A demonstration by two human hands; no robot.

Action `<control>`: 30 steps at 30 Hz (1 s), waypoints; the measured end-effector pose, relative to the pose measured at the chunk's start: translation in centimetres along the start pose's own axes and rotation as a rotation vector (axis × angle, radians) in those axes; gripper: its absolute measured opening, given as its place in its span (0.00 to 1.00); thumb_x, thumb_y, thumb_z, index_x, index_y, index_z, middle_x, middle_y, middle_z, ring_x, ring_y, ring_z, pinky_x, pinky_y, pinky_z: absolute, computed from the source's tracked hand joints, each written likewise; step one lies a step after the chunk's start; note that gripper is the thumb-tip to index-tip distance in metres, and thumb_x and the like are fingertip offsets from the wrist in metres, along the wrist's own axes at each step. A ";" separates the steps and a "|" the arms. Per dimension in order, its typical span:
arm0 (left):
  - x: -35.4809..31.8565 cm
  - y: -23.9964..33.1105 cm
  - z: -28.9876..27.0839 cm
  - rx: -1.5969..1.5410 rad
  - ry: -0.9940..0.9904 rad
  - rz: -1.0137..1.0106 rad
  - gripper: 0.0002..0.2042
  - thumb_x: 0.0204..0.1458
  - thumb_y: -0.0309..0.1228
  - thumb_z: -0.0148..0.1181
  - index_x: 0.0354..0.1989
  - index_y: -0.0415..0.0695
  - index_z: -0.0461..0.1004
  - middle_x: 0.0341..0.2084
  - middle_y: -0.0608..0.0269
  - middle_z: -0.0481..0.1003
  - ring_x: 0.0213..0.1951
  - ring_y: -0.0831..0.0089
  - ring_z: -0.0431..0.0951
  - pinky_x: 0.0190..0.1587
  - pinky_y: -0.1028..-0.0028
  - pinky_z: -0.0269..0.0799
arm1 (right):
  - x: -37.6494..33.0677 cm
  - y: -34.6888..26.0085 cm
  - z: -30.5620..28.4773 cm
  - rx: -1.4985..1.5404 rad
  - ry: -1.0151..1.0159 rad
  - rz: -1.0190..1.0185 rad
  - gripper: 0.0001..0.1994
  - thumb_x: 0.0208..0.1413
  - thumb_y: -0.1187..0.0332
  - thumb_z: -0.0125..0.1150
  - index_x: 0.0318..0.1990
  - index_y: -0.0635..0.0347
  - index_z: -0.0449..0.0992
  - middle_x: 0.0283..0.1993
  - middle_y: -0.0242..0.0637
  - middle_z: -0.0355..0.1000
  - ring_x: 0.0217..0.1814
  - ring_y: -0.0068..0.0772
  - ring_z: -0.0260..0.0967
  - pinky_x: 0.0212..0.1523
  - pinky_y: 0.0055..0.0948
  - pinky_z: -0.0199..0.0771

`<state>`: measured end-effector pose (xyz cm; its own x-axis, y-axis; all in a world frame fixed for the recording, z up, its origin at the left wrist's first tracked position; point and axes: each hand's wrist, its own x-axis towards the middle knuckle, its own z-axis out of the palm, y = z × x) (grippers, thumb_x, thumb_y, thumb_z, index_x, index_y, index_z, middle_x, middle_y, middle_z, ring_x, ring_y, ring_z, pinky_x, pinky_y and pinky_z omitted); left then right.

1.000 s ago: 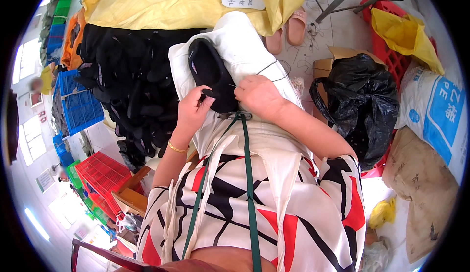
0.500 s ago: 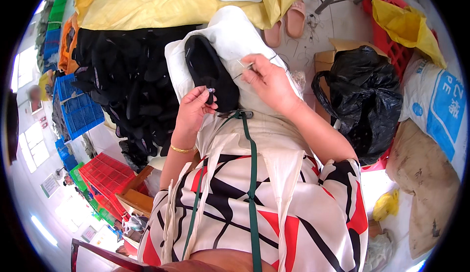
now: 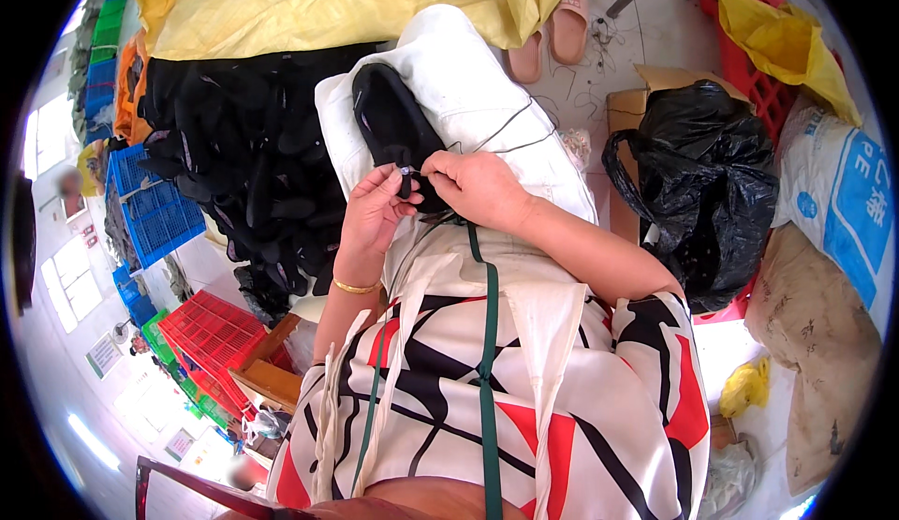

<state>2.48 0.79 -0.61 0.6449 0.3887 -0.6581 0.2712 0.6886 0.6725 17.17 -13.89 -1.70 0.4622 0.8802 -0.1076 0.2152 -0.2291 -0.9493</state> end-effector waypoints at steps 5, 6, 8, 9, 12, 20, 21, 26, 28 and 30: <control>0.1 0.1 0.0 -0.003 -0.007 -0.011 0.09 0.61 0.32 0.57 0.44 0.40 0.74 0.33 0.58 0.80 0.30 0.72 0.82 0.30 0.78 0.77 | 0.1 0.0 0.1 -0.018 0.009 0.006 0.07 0.57 0.67 0.55 0.40 0.54 0.77 0.27 0.47 0.75 0.29 0.52 0.74 0.32 0.43 0.75; 0.0 0.1 -0.1 -0.004 -0.005 -0.012 0.09 0.61 0.32 0.57 0.44 0.40 0.74 0.33 0.58 0.80 0.30 0.72 0.82 0.30 0.78 0.77 | 0.1 0.0 0.2 -0.019 0.009 0.004 0.07 0.57 0.67 0.55 0.40 0.54 0.77 0.27 0.47 0.75 0.29 0.52 0.74 0.32 0.44 0.74; -0.1 0.1 0.0 -0.007 0.001 -0.012 0.09 0.61 0.32 0.58 0.44 0.40 0.75 0.32 0.58 0.80 0.30 0.71 0.82 0.29 0.78 0.77 | 0.1 0.1 0.2 -0.019 0.008 0.001 0.07 0.57 0.67 0.55 0.40 0.54 0.77 0.27 0.47 0.75 0.29 0.52 0.74 0.32 0.44 0.74; -0.1 0.1 0.0 -0.008 0.003 -0.013 0.09 0.61 0.32 0.58 0.44 0.40 0.75 0.32 0.58 0.80 0.30 0.71 0.82 0.29 0.78 0.77 | 0.1 0.1 0.3 -0.019 0.008 0.001 0.07 0.57 0.67 0.55 0.40 0.54 0.77 0.27 0.48 0.75 0.29 0.52 0.74 0.32 0.44 0.74; 0.0 0.0 -0.1 -0.012 -0.004 -0.012 0.09 0.61 0.32 0.58 0.44 0.40 0.75 0.32 0.58 0.80 0.30 0.71 0.82 0.29 0.78 0.77 | 0.1 0.0 0.2 -0.019 0.007 0.005 0.07 0.57 0.67 0.55 0.40 0.54 0.77 0.26 0.48 0.74 0.28 0.52 0.74 0.31 0.44 0.74; -0.2 0.0 0.3 0.012 0.021 0.005 0.10 0.61 0.33 0.58 0.45 0.39 0.75 0.33 0.58 0.80 0.30 0.72 0.82 0.30 0.78 0.78 | 0.3 -0.3 0.1 -0.023 -0.010 0.015 0.07 0.57 0.67 0.55 0.39 0.54 0.77 0.26 0.48 0.74 0.29 0.52 0.74 0.32 0.44 0.75; -0.2 0.0 0.4 0.008 0.029 0.018 0.11 0.61 0.33 0.58 0.45 0.39 0.75 0.33 0.58 0.80 0.30 0.72 0.81 0.30 0.77 0.78 | 0.4 -0.4 0.0 -0.006 -0.014 0.018 0.07 0.57 0.67 0.55 0.40 0.55 0.77 0.27 0.49 0.75 0.29 0.53 0.74 0.32 0.43 0.75; 0.0 -0.1 -0.1 -0.040 0.003 0.052 0.10 0.58 0.30 0.62 0.44 0.39 0.76 0.31 0.62 0.79 0.28 0.76 0.79 0.30 0.78 0.78 | 0.7 -0.4 -0.2 0.078 -0.062 0.045 0.07 0.58 0.69 0.56 0.40 0.59 0.77 0.30 0.49 0.75 0.27 0.45 0.75 0.31 0.37 0.73; 0.0 0.0 0.2 -0.038 0.021 0.066 0.09 0.56 0.29 0.63 0.43 0.39 0.77 0.31 0.64 0.79 0.28 0.78 0.78 0.30 0.79 0.78 | 0.9 -0.7 -0.4 0.180 -0.137 0.171 0.06 0.59 0.70 0.57 0.39 0.62 0.76 0.27 0.44 0.74 0.24 0.35 0.72 0.28 0.32 0.71; -0.3 0.3 0.7 0.009 0.072 0.069 0.09 0.54 0.28 0.65 0.42 0.39 0.77 0.30 0.66 0.78 0.28 0.79 0.77 0.30 0.79 0.77 | 1.1 -1.0 -0.5 0.251 -0.190 0.274 0.06 0.60 0.70 0.57 0.38 0.64 0.75 0.25 0.39 0.73 0.23 0.27 0.69 0.27 0.28 0.70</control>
<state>2.85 0.49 0.04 0.6094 0.4778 -0.6327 0.2347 0.6535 0.7196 17.92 -12.90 -0.71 0.3011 0.8671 -0.3969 -0.1212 -0.3781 -0.9178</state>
